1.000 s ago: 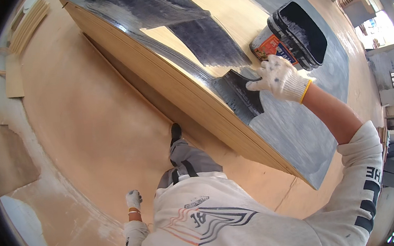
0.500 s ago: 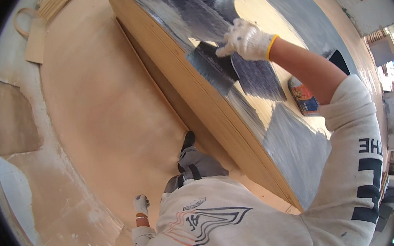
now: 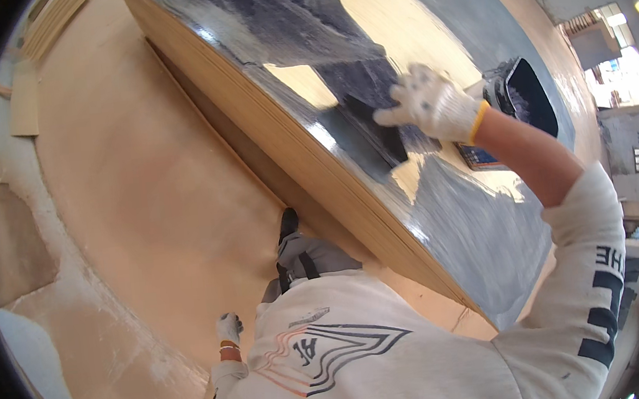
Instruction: The person applies dark gray paint to a large curved wooden tabletop using a wide brush. They repeatedly dip the brush into a paint bucket and spread the paint across the surface in broad strokes, gradually covering more of the tabletop.
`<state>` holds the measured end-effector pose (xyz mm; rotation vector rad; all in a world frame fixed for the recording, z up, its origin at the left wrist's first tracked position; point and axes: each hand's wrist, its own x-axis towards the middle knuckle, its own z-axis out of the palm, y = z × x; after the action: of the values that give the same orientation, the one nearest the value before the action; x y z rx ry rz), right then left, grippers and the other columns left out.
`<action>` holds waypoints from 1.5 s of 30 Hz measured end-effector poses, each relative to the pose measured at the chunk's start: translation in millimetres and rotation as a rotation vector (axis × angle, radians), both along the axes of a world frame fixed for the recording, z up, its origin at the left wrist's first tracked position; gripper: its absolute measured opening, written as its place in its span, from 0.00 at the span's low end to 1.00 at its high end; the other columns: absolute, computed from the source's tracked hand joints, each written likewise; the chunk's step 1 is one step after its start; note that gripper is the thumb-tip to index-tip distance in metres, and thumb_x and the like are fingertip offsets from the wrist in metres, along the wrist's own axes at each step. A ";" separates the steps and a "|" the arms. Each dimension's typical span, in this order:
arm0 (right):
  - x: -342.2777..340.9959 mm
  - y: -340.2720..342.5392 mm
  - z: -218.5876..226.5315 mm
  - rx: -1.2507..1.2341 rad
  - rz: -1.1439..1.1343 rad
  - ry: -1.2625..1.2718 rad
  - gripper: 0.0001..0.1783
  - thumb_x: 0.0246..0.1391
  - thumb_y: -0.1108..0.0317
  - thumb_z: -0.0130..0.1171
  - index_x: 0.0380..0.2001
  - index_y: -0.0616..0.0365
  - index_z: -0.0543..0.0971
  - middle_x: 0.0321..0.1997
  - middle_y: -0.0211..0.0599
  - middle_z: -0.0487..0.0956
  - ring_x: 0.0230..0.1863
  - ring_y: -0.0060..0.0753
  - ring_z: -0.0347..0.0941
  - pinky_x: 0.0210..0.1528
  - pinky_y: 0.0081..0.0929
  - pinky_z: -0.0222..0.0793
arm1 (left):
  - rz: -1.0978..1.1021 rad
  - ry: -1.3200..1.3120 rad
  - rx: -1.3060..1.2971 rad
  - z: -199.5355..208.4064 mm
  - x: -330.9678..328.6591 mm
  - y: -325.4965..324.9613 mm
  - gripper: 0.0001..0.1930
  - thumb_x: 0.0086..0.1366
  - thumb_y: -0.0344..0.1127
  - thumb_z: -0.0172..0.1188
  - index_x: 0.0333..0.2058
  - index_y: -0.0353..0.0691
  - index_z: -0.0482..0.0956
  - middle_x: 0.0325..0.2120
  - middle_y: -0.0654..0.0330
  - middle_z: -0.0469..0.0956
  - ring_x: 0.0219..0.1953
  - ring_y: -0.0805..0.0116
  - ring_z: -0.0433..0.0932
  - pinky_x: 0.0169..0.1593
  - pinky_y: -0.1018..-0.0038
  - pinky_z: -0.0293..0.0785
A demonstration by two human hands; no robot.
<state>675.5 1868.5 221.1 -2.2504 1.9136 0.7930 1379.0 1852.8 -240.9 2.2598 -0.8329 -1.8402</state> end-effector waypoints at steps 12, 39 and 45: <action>7.1 18.9 6.6 0.080 -0.079 0.105 0.19 0.69 0.58 0.58 0.60 0.28 0.84 0.49 0.43 0.81 0.54 0.46 0.76 0.63 0.46 0.70 | -0.065 0.018 -0.175 22.8 -29.5 -90.8 0.05 0.70 0.32 0.59 0.40 0.38 0.80 0.27 0.63 0.78 0.24 0.72 0.77 0.25 0.73 0.75; -4.7 12.9 16.5 0.187 -0.328 -0.032 0.21 0.63 0.66 0.60 0.58 0.35 0.86 0.58 0.44 0.80 0.69 0.55 0.67 0.73 0.48 0.59 | -0.285 0.028 -0.145 16.2 -134.6 -150.7 0.07 0.68 0.33 0.63 0.40 0.36 0.83 0.26 0.61 0.80 0.23 0.68 0.80 0.24 0.69 0.77; -39.4 -98.8 -19.4 0.001 -0.142 0.065 0.21 0.66 0.55 0.61 0.60 0.36 0.85 0.60 0.46 0.80 0.68 0.57 0.67 0.73 0.49 0.58 | -0.253 0.045 -0.287 42.7 -155.1 -194.9 0.09 0.70 0.36 0.64 0.43 0.37 0.84 0.27 0.62 0.81 0.23 0.70 0.79 0.26 0.71 0.77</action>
<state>636.0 1769.7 201.7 -2.0842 2.0734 0.8566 1223.9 1658.0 -198.2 2.0059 -1.3317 -1.7219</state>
